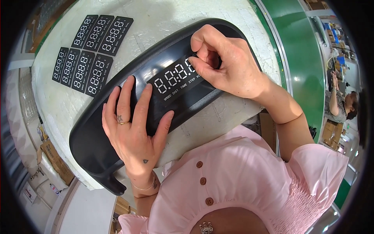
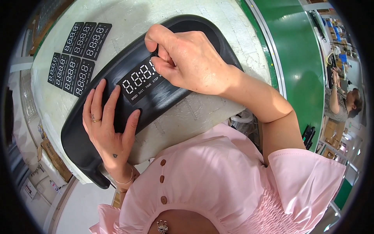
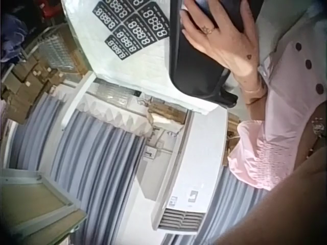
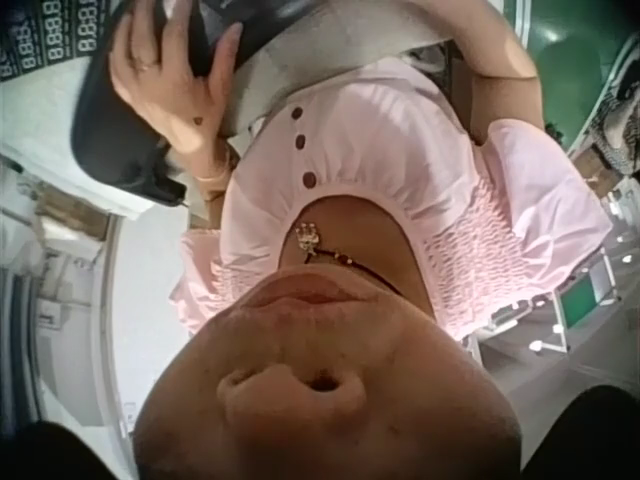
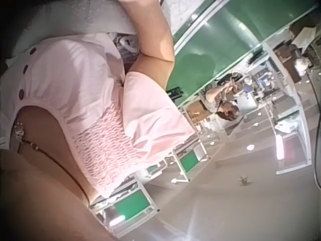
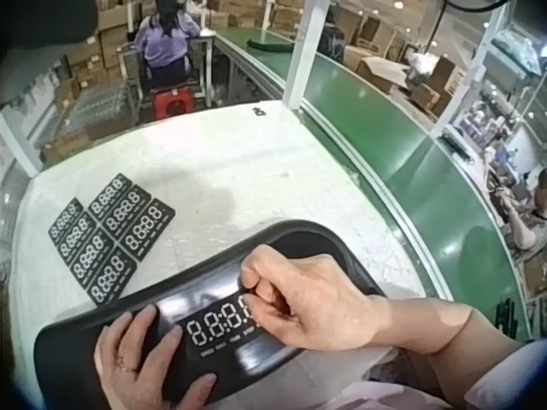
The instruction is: Assembling digital display panels onto plastic treadmill console covers in a factory setting.
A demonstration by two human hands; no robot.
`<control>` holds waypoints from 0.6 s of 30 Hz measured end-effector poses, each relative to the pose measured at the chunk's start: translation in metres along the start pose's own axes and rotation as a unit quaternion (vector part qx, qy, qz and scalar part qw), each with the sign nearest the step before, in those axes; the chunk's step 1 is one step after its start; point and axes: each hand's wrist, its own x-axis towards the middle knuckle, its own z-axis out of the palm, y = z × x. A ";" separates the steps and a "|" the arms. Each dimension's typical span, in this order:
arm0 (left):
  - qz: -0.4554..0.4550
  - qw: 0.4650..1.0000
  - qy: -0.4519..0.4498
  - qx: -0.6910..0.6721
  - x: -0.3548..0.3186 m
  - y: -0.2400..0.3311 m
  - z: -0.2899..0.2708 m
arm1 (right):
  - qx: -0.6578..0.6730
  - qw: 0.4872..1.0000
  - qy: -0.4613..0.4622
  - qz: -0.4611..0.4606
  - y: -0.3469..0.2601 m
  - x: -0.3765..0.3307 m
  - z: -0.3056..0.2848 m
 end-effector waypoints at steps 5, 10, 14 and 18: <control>-0.003 1.000 -0.001 0.001 0.000 0.000 -0.002 | -0.021 1.000 -0.006 0.000 -0.001 0.003 0.000; -0.003 1.000 -0.001 -0.008 0.001 -0.002 -0.001 | -0.040 0.999 -0.020 0.002 -0.001 0.003 -0.001; 0.001 1.000 0.004 -0.006 0.000 -0.002 -0.001 | -0.108 0.993 -0.048 -0.020 -0.003 0.005 -0.004; 0.003 1.000 0.008 -0.009 -0.001 -0.003 -0.001 | -0.156 0.987 -0.042 -0.028 0.000 0.009 -0.009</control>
